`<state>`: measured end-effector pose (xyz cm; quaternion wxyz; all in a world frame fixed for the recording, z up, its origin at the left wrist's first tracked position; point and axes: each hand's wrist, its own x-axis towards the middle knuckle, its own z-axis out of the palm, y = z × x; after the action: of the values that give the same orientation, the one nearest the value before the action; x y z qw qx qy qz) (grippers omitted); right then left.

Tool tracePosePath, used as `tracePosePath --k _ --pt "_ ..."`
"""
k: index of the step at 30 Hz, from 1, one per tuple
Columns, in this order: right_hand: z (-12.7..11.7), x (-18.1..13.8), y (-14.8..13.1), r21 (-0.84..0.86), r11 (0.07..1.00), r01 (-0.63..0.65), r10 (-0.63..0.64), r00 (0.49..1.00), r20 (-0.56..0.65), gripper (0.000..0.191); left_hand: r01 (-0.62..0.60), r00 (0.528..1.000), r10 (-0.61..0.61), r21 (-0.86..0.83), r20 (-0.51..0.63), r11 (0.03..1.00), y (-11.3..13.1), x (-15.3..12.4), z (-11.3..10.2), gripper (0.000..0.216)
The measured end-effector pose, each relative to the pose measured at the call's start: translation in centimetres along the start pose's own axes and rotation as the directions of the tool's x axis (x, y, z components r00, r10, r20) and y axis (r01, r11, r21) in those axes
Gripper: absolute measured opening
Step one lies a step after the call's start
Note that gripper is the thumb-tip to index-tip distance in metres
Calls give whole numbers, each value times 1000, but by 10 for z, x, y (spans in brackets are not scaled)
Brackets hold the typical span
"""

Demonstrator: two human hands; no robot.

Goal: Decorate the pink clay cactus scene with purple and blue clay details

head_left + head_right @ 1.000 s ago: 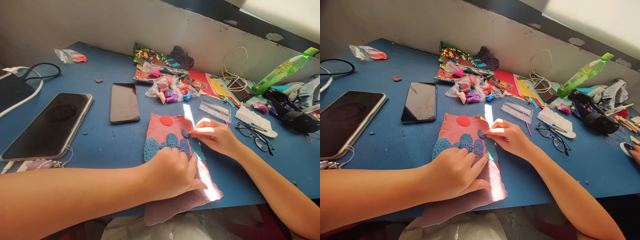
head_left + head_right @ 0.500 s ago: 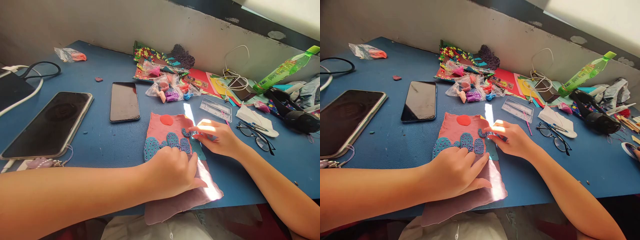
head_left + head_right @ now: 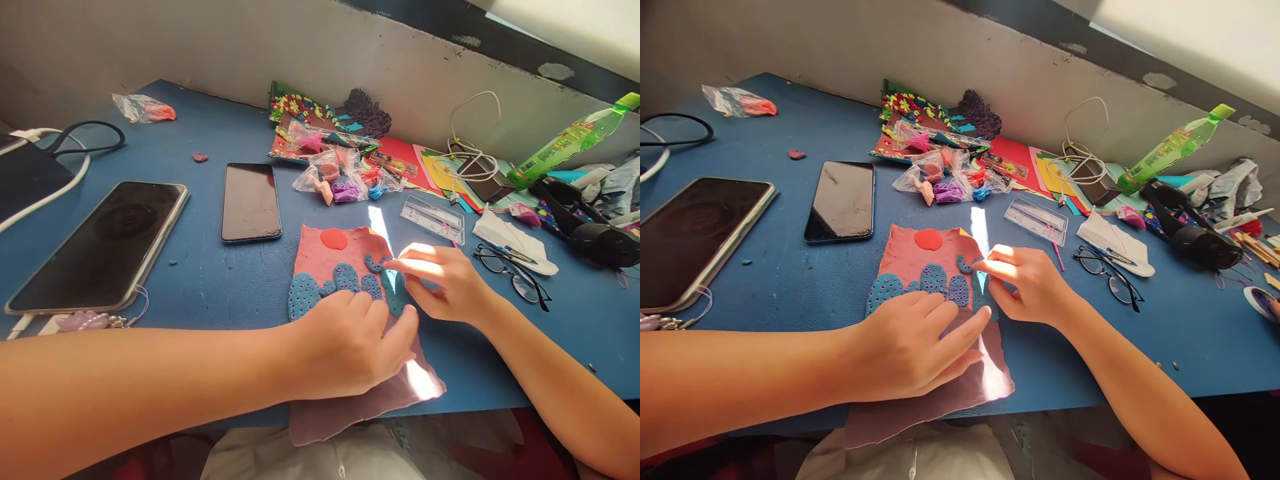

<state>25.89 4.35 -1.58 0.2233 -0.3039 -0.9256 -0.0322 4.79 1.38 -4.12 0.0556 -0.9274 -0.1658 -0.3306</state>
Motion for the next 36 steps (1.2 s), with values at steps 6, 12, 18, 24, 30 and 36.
tracePosePath --k 6,12,18,24,30,36 --pt "-7 2 -26 -13 999 45 -47 971 -236 18 217 942 -335 -714 -26 666 -7 8 -7 26" --pt "-9 1 -39 -26 994 106 -109 973 -206 10 439 858 -451 -807 246 395 -9 8 -6 26" --pt "-10 -1 -41 1 993 119 -117 976 -184 20 452 866 -438 -752 241 479 -7 9 -6 23" --pt "-10 -3 -42 -77 984 158 -167 976 -139 29 383 897 -421 -711 135 589 -7 9 -5 16" --pt "-6 -10 -40 352 935 -35 117 969 -216 10 314 929 -366 -639 54 702 -4 8 -4 9" --pt "-7 -6 -26 222 963 -152 223 911 -347 12 121 978 -191 -506 -88 854 -1 4 -3 11"
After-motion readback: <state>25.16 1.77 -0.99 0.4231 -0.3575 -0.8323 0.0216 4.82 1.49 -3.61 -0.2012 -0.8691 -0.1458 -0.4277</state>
